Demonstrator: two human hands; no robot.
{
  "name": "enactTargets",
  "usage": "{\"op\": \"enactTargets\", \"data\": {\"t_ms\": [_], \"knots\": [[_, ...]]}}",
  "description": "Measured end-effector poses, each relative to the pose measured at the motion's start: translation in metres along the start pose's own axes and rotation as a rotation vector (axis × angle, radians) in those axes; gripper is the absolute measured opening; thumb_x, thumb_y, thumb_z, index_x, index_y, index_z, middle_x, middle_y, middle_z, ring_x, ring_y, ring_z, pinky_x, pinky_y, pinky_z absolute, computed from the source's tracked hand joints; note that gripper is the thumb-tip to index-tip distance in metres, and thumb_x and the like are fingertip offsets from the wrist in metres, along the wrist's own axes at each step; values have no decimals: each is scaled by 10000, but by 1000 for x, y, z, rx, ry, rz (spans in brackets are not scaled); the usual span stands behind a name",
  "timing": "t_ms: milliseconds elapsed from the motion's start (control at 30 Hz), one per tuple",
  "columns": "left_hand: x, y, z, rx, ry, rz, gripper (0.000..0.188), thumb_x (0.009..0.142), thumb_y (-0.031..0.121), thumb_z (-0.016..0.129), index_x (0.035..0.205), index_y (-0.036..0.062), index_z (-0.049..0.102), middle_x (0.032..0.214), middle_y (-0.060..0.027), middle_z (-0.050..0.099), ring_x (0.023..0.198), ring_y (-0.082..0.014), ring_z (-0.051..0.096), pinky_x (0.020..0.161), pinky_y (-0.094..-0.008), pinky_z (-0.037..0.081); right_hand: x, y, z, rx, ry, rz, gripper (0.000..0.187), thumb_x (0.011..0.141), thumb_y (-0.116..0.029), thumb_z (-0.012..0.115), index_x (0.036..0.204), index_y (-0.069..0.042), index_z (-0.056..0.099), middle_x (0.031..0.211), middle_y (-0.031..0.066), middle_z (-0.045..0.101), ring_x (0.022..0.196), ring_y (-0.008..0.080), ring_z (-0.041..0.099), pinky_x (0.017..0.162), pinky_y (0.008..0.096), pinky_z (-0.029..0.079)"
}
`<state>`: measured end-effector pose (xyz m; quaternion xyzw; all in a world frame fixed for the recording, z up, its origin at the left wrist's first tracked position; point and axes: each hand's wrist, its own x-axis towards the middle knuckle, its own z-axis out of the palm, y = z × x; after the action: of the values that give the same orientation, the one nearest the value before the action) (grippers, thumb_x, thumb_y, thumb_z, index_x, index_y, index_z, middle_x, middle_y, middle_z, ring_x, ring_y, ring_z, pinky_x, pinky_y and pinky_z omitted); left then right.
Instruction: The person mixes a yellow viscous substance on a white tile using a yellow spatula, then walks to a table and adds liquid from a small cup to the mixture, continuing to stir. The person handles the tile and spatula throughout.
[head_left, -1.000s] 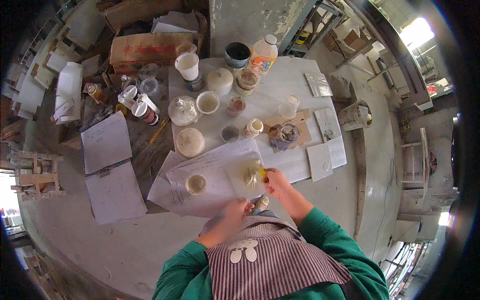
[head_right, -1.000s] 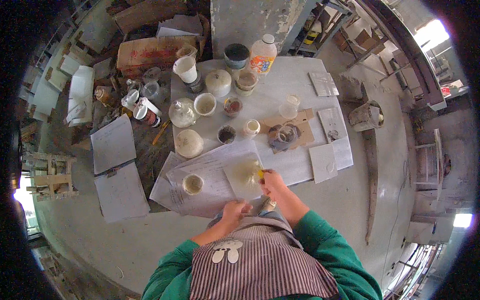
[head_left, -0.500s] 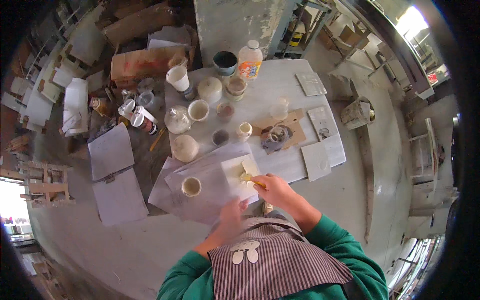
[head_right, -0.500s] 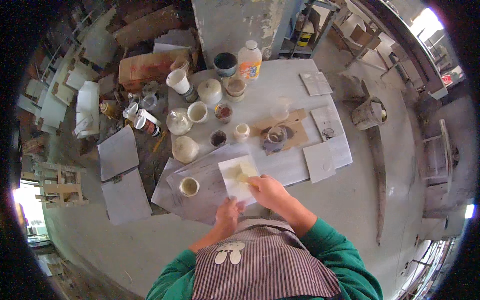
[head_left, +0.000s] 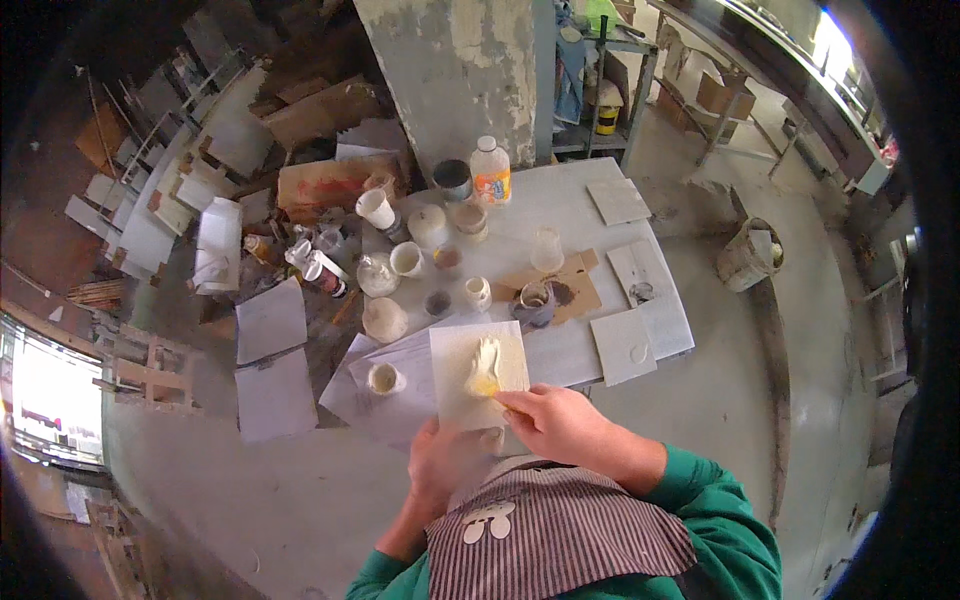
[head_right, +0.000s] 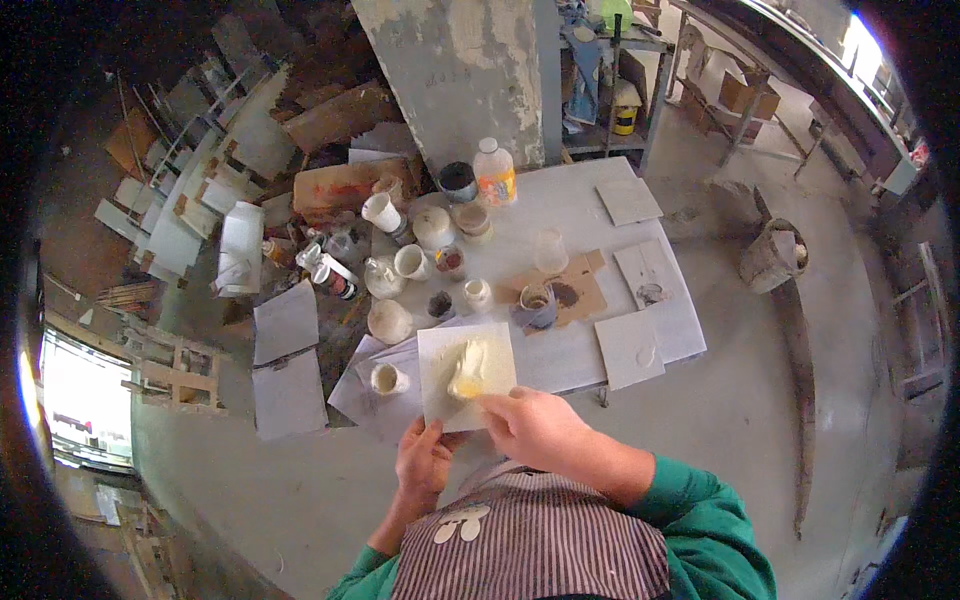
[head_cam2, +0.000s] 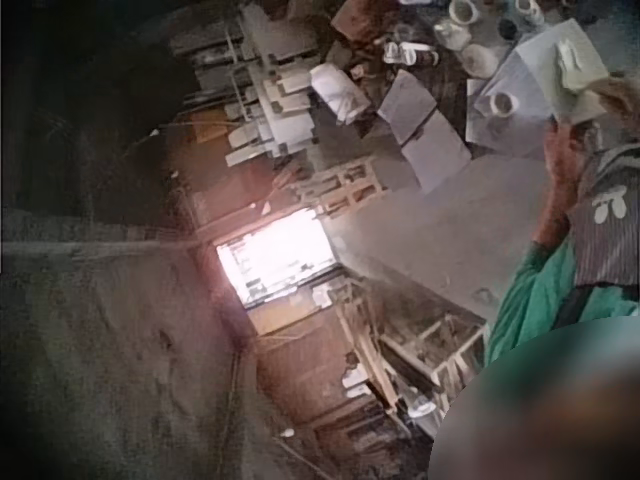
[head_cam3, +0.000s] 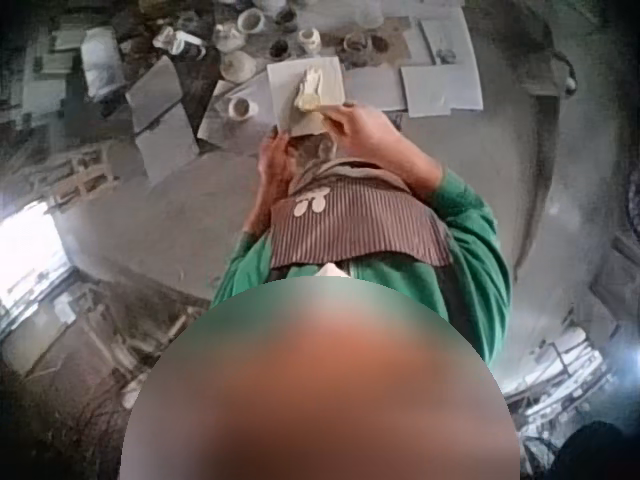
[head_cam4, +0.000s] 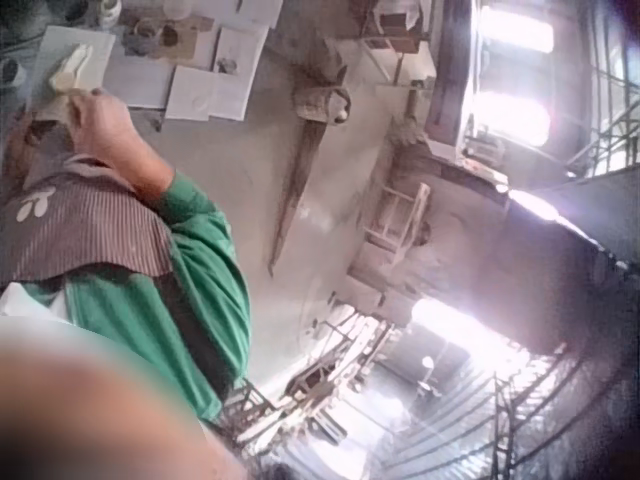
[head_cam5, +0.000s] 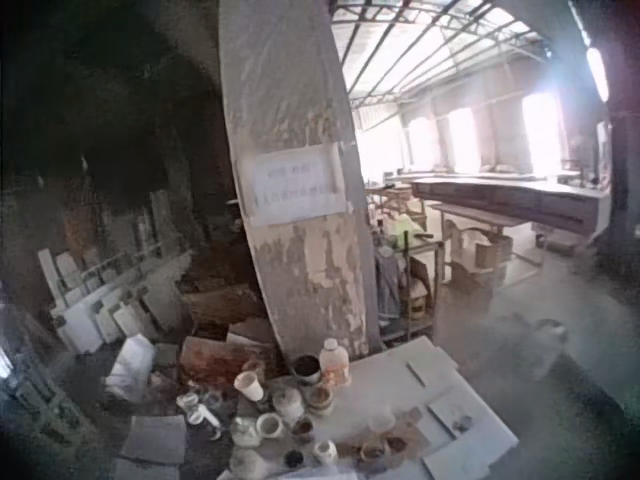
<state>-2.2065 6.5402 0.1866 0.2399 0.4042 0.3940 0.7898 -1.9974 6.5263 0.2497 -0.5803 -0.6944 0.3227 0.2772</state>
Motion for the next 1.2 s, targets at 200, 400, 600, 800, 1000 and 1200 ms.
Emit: {"op": "enactTargets", "data": {"t_ms": [200,400,600,800,1000,1200], "knots": [[-40,-10,43,-111,-48,100,314,940,45,469,1241,-44,487,1234,-157,580,1120,-295,579,955,-482,482,-22,-2,-40,-54,181,-21,269,824,-158,587,1086,-112,632,782,175,596,682,375,611,630,469,508],[-54,-36,59,-57,36,226,322,930,51,474,1235,-49,492,1229,-162,583,1116,-308,585,961,-497,481,-66,14,-56,31,94,-223,290,861,-115,550,1146,-68,568,771,166,595,694,324,616,602,430,509],[-70,-65,52,-52,130,381,330,913,68,502,1233,-12,514,1231,-169,582,1114,-318,589,963,-499,491,-95,50,-38,1041,-101,379,247,1006,-177,399,1168,-31,515,733,10,520,589,74,449,474,231,360],[-88,-77,65,7,172,458,383,875,29,505,1258,14,518,1243,-164,578,1124,-322,584,960,-504,497,-114,71,-12,1545,-297,545,241,1011,-278,408,1140,-90,486,708,6,484,481,52,316,420,199,250],[-95,-82,69,2,155,478,428,828,-23,519,1253,28,531,1261,-161,567,1161,-329,560,991,-516,475,-116,74,-6,1522,-312,552,238,1011,-293,408,1114,-94,487,695,12,478,472,57,315,412,204,241],[-95,-85,65,-36,188,467,457,801,-80,510,1242,34,543,1270,-153,563,1174,-333,551,1015,-523,458,-114,76,-1,1602,-308,524,232,1008,-288,407,1100,-93,491,683,15,477,462,66,321,413,212,248]]}}
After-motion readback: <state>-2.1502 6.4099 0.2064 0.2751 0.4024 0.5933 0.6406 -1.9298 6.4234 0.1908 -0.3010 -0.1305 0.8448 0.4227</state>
